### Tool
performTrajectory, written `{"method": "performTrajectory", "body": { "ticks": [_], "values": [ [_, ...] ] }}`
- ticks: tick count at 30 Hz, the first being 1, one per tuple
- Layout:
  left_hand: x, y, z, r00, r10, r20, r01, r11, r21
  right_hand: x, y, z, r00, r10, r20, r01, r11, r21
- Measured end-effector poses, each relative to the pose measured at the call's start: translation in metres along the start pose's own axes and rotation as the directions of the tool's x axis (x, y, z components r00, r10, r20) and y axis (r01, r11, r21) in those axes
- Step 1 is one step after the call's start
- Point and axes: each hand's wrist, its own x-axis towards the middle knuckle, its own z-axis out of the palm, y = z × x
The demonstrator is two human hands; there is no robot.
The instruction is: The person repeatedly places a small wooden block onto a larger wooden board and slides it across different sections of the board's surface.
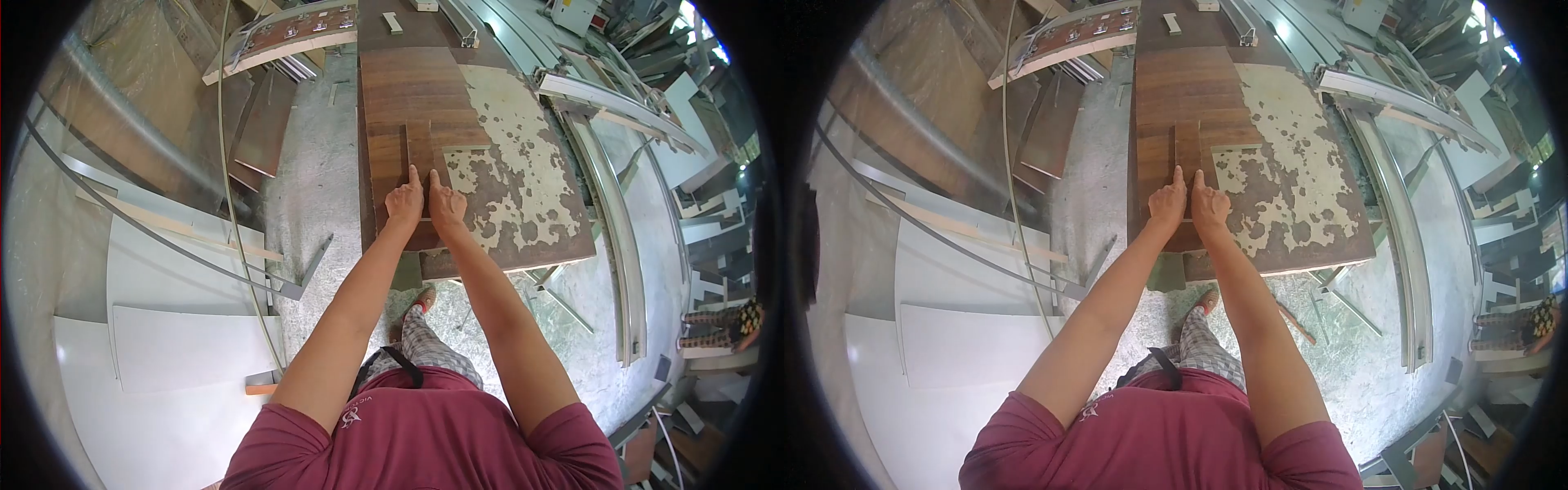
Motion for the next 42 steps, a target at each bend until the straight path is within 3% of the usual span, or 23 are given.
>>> {"method": "performTrajectory", "body": {
  "ticks": [14, 17, 19, 22, 42],
  "values": [
    [-0.036, 0.001, 0.004, 0.997, 0.014, -0.074, -0.017, 0.999, -0.039, -0.038, 0.007, -0.004, 1.0, -0.016, -0.024, 0.017, 1.0, 0.023],
    [-0.051, 0.004, 0.001, 1.0, -0.005, 0.016, 0.005, 1.0, -0.014, -0.05, 0.01, -0.001, 1.0, 0.007, -0.009, -0.006, 0.995, 0.098],
    [-0.061, 0.002, 0.006, 0.991, 0.023, -0.129, -0.028, 0.999, -0.039, -0.058, 0.01, -0.004, 1.0, 0.005, 0.012, -0.006, 0.996, 0.089],
    [-0.069, 0.002, 0.005, 0.997, 0.02, -0.073, -0.021, 1.0, -0.005, -0.068, 0.011, -0.007, 1.0, 0.006, 0.023, -0.009, 0.995, 0.097],
    [-0.102, -0.004, -0.008, 0.996, 0.009, -0.084, -0.012, 0.999, -0.031, -0.092, 0.003, -0.011, 0.999, -0.036, 0.03, 0.031, 0.987, 0.159]
  ]
}}
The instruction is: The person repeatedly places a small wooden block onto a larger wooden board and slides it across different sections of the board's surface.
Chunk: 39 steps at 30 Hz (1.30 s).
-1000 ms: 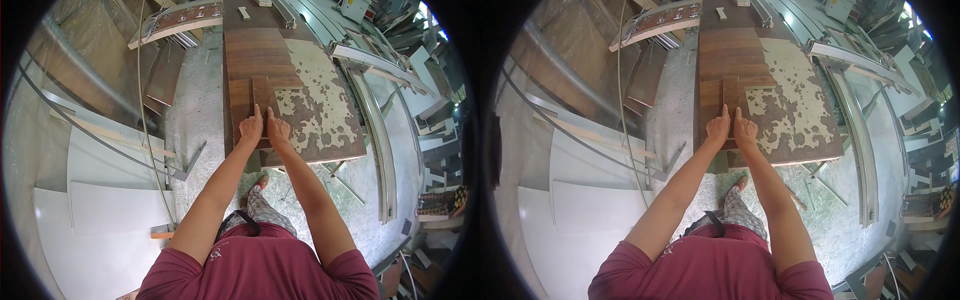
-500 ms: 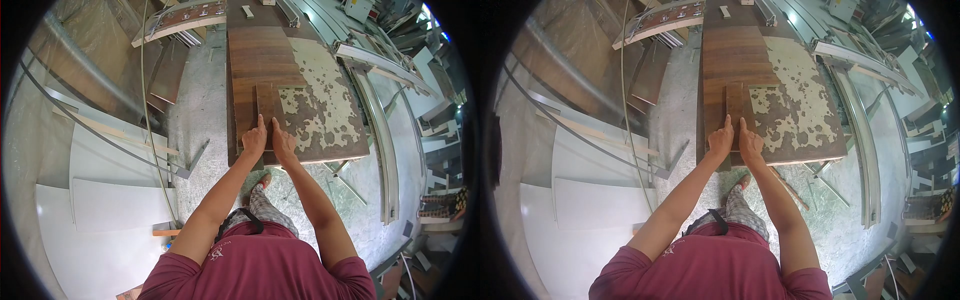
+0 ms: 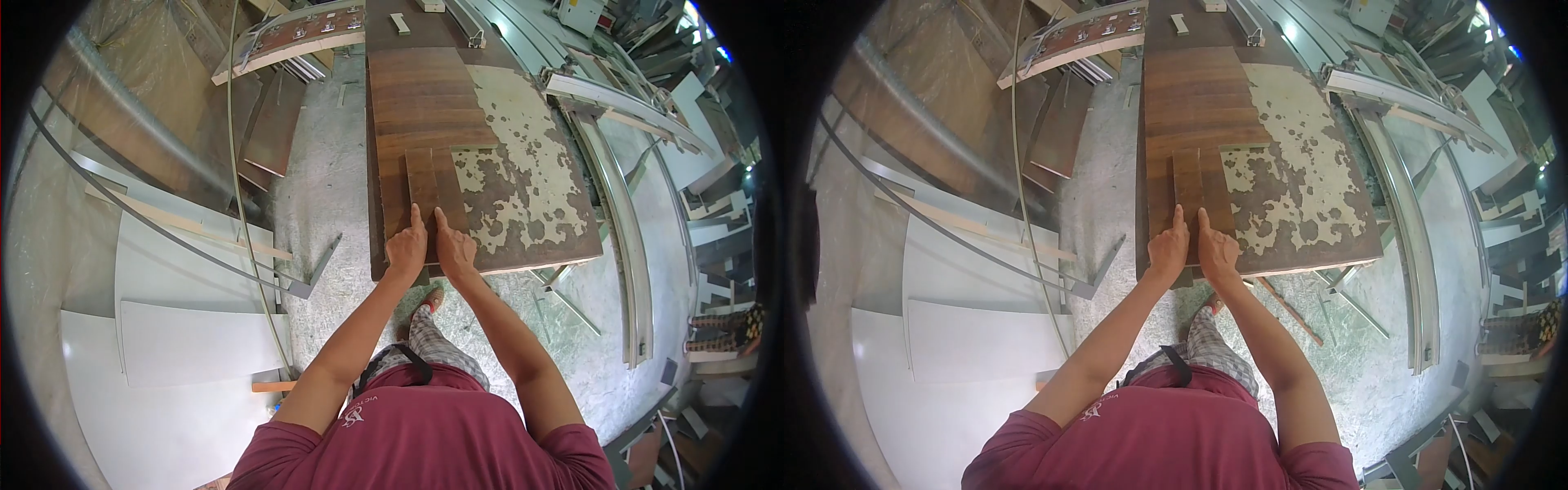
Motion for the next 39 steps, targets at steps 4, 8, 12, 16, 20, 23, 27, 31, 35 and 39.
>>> {"method": "performTrajectory", "body": {
  "ticks": [4, 8, 12, 16, 20, 23, 27, 31, 35, 39],
  "values": [
    [0.004, -0.004, -0.002, 0.999, -0.012, 0.034, 0.012, 1.0, 0.007, 0.004, -0.005, -0.001, 0.999, -0.007, 0.043, 0.008, 1.0, -0.004],
    [0.011, -0.006, -0.004, 0.998, -0.023, 0.054, 0.022, 1.0, 0.01, 0.013, -0.006, 0.004, 0.999, -0.003, 0.043, 0.003, 1.0, -0.01],
    [0.023, -0.01, -0.004, 0.999, -0.015, 0.045, 0.015, 1.0, 0.003, 0.026, -0.007, 0.01, 1.0, -0.015, 0.002, 0.015, 0.999, 0.033],
    [0.035, -0.014, -0.001, 0.999, -0.008, 0.036, 0.007, 1.0, 0.024, 0.035, -0.011, 0.006, 0.999, -0.007, 0.035, 0.006, 1.0, 0.01],
    [0.045, -0.015, 0.001, 1.0, -0.007, 0.029, 0.007, 1.0, 0.014, 0.045, -0.01, 0.008, 1.0, -0.025, -0.001, 0.025, 1.0, 0.009],
    [0.058, -0.018, 0.003, 1.0, -0.015, 0.022, 0.014, 1.0, 0.019, 0.056, -0.014, 0.005, 0.999, 0.026, 0.047, -0.026, 1.0, -0.006],
    [0.075, -0.02, 0.003, 0.999, -0.017, 0.035, 0.016, 1.0, 0.019, 0.073, -0.015, 0.009, 0.999, 0.024, 0.037, -0.025, 0.999, 0.024],
    [0.092, -0.023, 0.004, 0.999, -0.015, 0.046, 0.015, 1.0, 0.016, 0.089, -0.018, 0.007, 0.998, 0.038, 0.05, -0.038, 0.999, -0.001],
    [0.111, -0.024, 0.003, 0.999, -0.011, 0.052, 0.009, 0.999, 0.036, 0.11, -0.018, 0.012, 0.999, 0.027, 0.041, -0.027, 1.0, 0.007],
    [0.135, -0.025, 0.002, 0.999, -0.016, 0.051, 0.015, 0.999, 0.029, 0.135, -0.019, 0.012, 0.997, 0.033, 0.065, -0.032, 0.999, -0.021]
  ]
}}
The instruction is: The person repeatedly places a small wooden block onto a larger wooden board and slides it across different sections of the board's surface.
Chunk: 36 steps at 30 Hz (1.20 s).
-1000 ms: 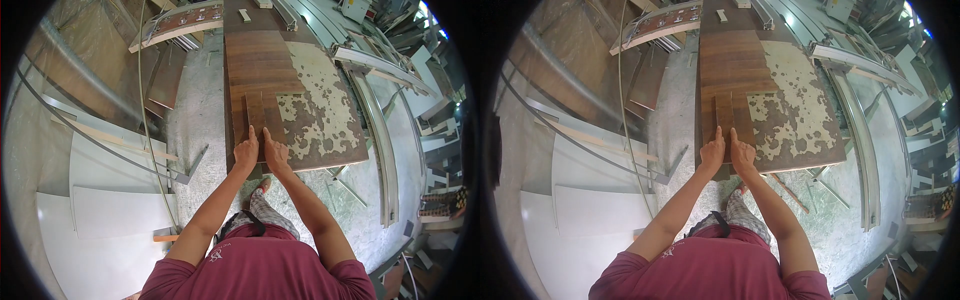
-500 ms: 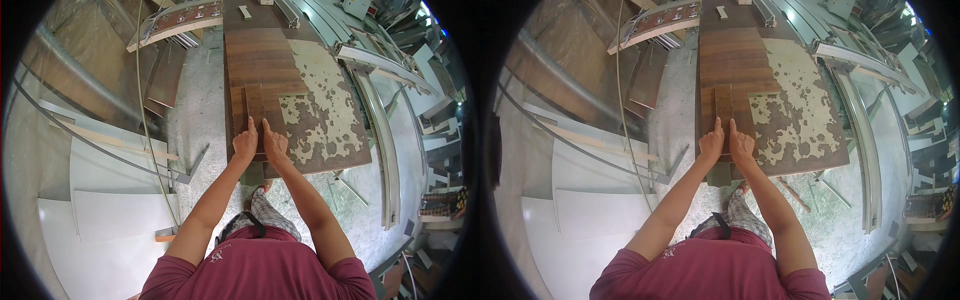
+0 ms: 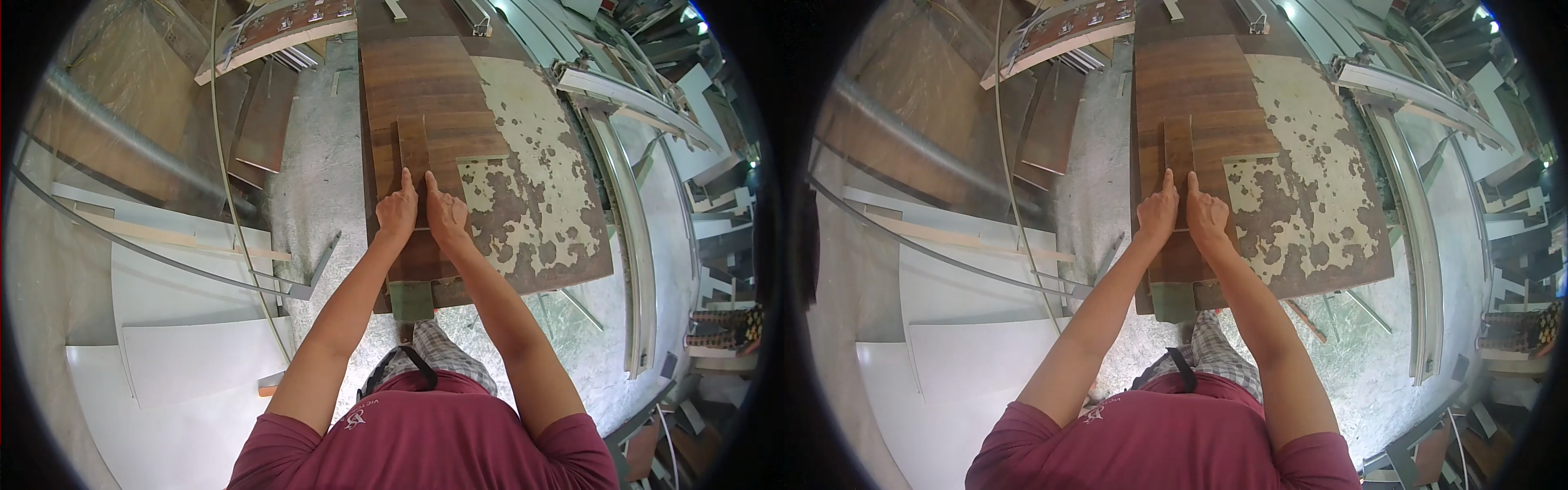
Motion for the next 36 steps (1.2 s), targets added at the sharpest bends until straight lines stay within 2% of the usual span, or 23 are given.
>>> {"method": "performTrajectory", "body": {
  "ticks": [8, 14, 16, 24, 32, 36],
  "values": [
    [0.059, -0.003, 0.008, 1.0, -0.011, -0.006, 0.011, 1.0, 0.021, 0.058, 0.0, 0.002, 0.999, -0.002, -0.05, 0.005, 0.999, 0.049],
    [0.111, -0.006, 0.013, 1.0, -0.017, -0.012, 0.017, 1.0, 0.007, 0.106, -0.003, -0.008, 0.999, -0.006, -0.041, 0.006, 1.0, 0.012],
    [0.13, -0.008, 0.015, 0.999, 0.002, -0.051, -0.002, 1.0, -0.012, 0.127, -0.003, -0.006, 0.999, -0.007, -0.052, 0.008, 1.0, 0.02],
    [0.216, -0.013, 0.02, 0.999, -0.017, -0.052, 0.019, 1.0, 0.025, 0.214, -0.005, -0.003, 0.995, -0.028, -0.095, 0.028, 1.0, 0.001],
    [0.305, -0.02, 0.027, 0.997, -0.023, -0.075, 0.024, 1.0, 0.019, 0.303, -0.007, 0.001, 0.976, -0.042, -0.212, 0.048, 0.999, 0.024],
    [0.339, -0.02, 0.025, 0.997, -0.04, -0.06, 0.041, 0.999, 0.027, 0.341, -0.009, 0.002, 0.979, -0.03, -0.2, 0.037, 0.999, 0.027]
  ]
}}
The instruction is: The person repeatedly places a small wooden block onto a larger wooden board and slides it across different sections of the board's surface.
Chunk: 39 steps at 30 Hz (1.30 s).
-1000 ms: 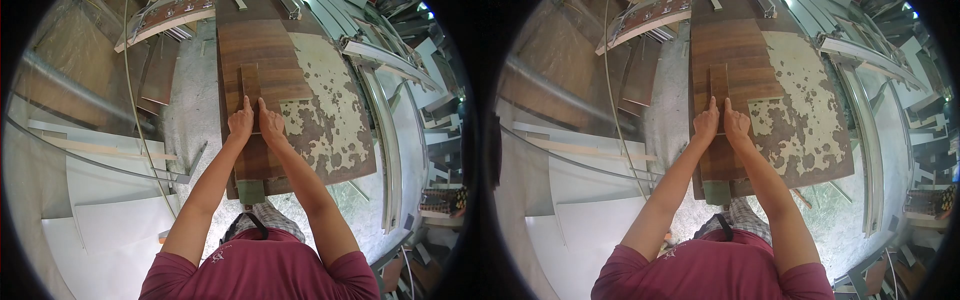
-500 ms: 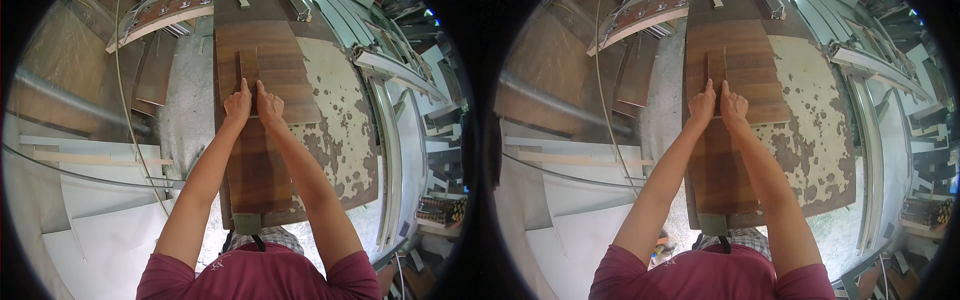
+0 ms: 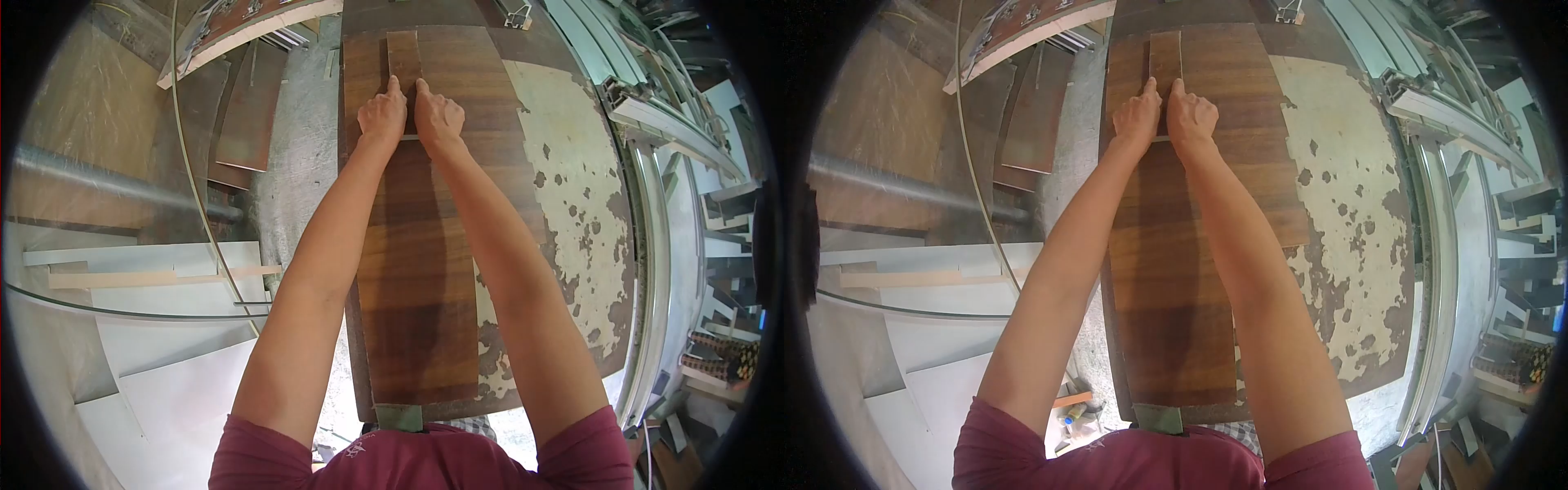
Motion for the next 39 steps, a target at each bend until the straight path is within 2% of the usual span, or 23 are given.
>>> {"method": "performTrajectory", "body": {
  "ticks": [3, 6, 11, 15, 27, 39],
  "values": [
    [0.018, -0.001, 0.002, 1.0, -0.001, 0.005, 0.001, 1.0, 0.009, 0.019, 0.001, 0.007, 1.0, -0.009, -0.02, 0.009, 0.999, 0.045],
    [0.028, -0.002, 0.003, 1.0, 0.003, 0.001, -0.003, 1.0, 0.019, 0.031, 0.0, 0.008, 1.0, -0.015, -0.003, 0.015, 1.0, -0.001],
    [0.031, -0.003, 0.005, 1.0, -0.006, -0.018, 0.006, 1.0, -0.006, 0.029, -0.002, 0.003, 1.0, 0.0, 0.014, 0.0, 1.0, -0.016],
    [0.024, -0.001, 0.003, 1.0, -0.011, -0.006, 0.011, 1.0, -0.006, 0.025, -0.001, 0.005, 0.999, -0.009, -0.032, 0.008, 1.0, -0.013],
    [-0.051, 0.002, 0.001, 0.999, 0.007, -0.037, -0.005, 0.999, 0.041, -0.052, 0.0, -0.011, 1.0, -0.001, 0.001, 0.001, 1.0, 0.015],
    [-0.167, 0.012, -0.018, 0.999, -0.008, 0.043, 0.007, 1.0, 0.016, -0.169, 0.001, -0.041, 0.999, 0.004, 0.053, 0.002, 0.995, -0.104]
  ]
}}
